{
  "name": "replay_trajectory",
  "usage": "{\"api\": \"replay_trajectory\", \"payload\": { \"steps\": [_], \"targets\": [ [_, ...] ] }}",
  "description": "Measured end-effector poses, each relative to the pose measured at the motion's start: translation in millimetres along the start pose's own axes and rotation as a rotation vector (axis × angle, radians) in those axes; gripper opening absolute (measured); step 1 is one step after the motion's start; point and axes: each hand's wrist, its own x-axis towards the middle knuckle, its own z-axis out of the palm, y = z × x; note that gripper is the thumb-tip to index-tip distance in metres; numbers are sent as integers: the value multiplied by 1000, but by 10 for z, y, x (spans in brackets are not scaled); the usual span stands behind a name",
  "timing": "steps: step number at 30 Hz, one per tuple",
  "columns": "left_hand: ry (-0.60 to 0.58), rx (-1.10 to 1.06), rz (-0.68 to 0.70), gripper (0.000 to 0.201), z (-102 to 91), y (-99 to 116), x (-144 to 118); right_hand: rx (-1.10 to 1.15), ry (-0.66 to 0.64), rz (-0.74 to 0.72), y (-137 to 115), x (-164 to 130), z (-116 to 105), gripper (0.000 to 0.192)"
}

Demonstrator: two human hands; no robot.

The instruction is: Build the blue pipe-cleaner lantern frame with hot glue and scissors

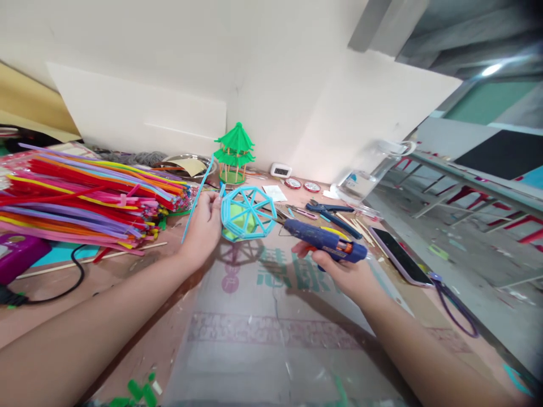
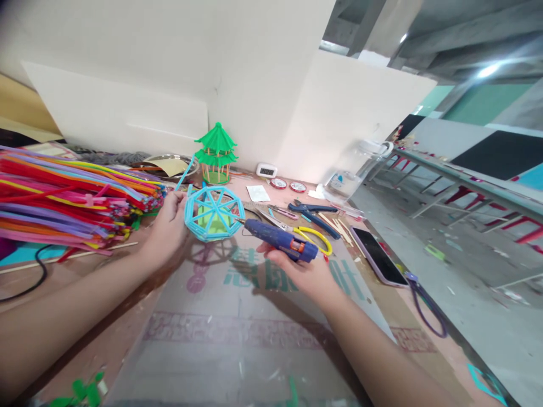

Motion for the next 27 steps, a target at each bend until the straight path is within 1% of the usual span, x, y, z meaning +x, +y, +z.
{"api": "replay_trajectory", "payload": {
  "steps": [3, 7, 9, 12, 16, 21, 27],
  "targets": [
    [15, -22, 6, 19, -9, -21, 6, -38, 7, 7, 0, -12, 30, 24],
    [4, -3, 12, 19, -28, 13, 1, -35, 77, 28, 44, -39, 80, 23],
    [-8, 6, 16, 17, -40, 39, 2, -27, 93, 9, 73, -49, 98, 25],
    [-17, 15, 17, 16, -49, 60, 7, -42, 92, -25, 95, -52, 108, 28],
    [1, 23, 18, 16, -45, 61, 3, -75, 98, -41, 85, -42, 109, 32],
    [-12, 50, 17, 16, -50, 81, -7, -101, 135, -78, 87, -33, 115, 31],
    [0, 58, 36, 15, -50, 67, 13, -53, 113, -23, 94, -30, 136, 30]
  ]
}}
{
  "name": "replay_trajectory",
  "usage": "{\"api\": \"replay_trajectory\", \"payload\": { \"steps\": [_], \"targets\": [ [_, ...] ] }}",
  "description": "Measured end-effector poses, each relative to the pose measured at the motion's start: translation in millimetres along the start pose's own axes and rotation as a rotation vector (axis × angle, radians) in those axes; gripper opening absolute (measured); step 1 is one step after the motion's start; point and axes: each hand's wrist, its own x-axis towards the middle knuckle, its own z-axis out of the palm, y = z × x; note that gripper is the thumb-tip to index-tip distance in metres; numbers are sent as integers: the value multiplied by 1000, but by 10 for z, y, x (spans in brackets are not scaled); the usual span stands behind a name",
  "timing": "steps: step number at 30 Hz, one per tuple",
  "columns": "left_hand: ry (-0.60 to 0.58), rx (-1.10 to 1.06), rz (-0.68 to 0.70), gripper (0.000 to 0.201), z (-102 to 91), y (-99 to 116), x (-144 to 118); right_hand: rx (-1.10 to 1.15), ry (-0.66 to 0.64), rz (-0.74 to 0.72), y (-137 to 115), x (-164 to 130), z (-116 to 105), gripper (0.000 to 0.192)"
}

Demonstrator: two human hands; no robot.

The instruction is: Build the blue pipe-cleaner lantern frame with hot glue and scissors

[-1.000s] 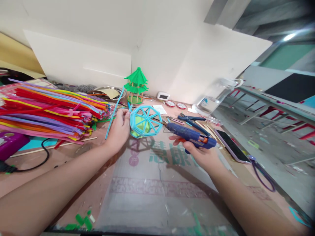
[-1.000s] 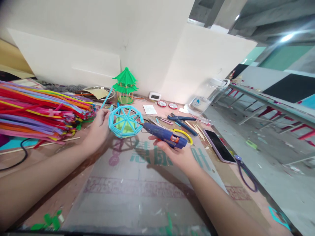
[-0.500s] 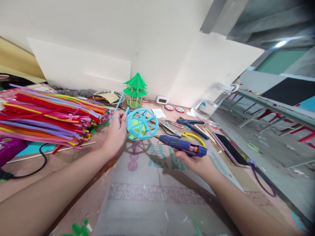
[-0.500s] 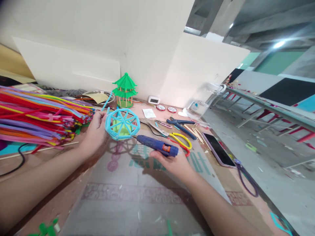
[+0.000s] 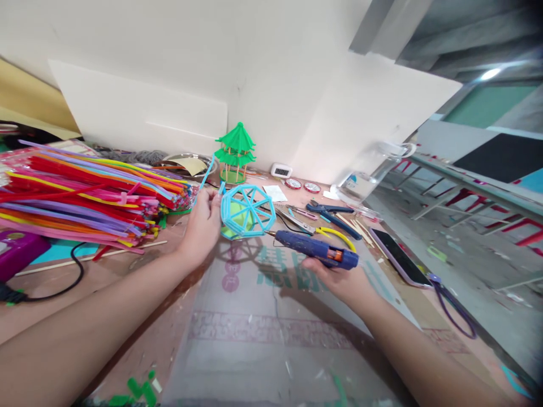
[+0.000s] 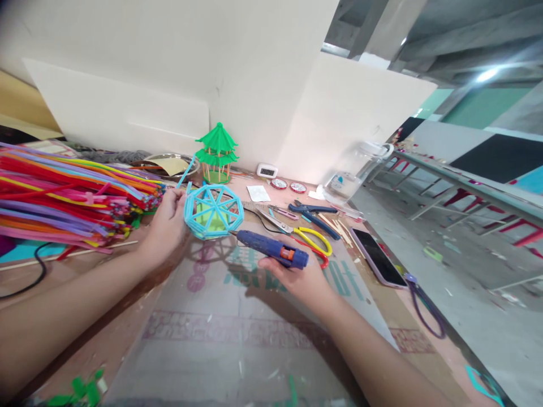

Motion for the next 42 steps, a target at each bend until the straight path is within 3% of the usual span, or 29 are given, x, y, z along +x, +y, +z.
{"api": "replay_trajectory", "payload": {
  "steps": [26, 42],
  "targets": [
    [13, -10, 13, 13, -5, 24, 2, -43, -15, 62, -25, 4, -3, 29],
    [-5, 2, 21, 13, -9, 18, 8, -70, -23, 29, -12, -1, 5, 26]
  ]
}}
